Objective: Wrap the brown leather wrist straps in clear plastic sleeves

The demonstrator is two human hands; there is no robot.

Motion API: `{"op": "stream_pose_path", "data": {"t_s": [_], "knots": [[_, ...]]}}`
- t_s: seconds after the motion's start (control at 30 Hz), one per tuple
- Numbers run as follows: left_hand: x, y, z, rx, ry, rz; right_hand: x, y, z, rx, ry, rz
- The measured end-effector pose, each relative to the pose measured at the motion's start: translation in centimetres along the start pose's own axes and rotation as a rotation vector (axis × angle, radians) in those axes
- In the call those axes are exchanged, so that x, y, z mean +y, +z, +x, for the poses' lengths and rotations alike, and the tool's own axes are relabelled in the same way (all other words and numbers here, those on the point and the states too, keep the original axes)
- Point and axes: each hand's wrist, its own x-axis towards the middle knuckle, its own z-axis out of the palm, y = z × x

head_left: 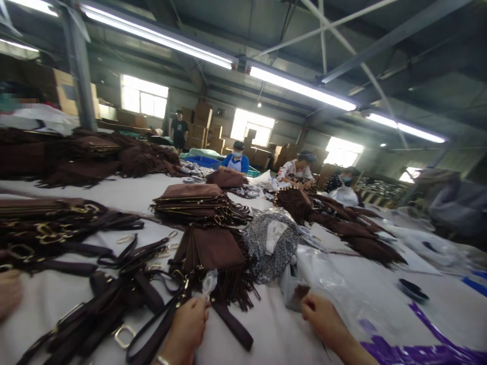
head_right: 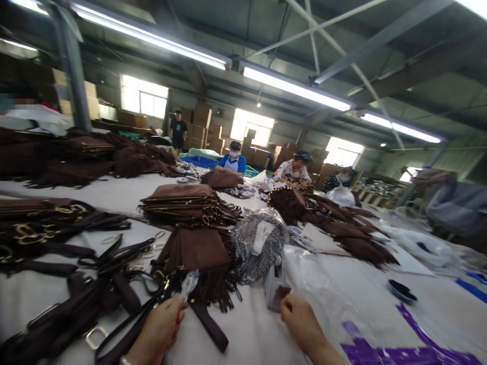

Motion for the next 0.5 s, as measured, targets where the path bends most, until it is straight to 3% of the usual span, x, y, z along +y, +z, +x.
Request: {"op": "stream_pose_path", "data": {"t_s": [0.1, 0.2, 0.37, 0.5], "knots": [[0.1, -0.2, -0.1, 0.014, 0.124, 0.105, -1.9, 1.2, -1.8, -0.304, -0.149, 0.014], [0.1, -0.4, -0.3, 0.091, 0.295, 0.348, -6.2, 3.2, -2.5, -0.550, -0.178, 0.175], [0.7, -0.7, -1.4, 0.150, 0.394, 0.526, -15.2, 7.4, -1.0, -0.701, -0.253, 0.333], [1.0, -1.0, -2.2, 0.149, 0.422, 0.587, -19.6, 11.3, 0.5, -0.751, -0.264, 0.164]]}}
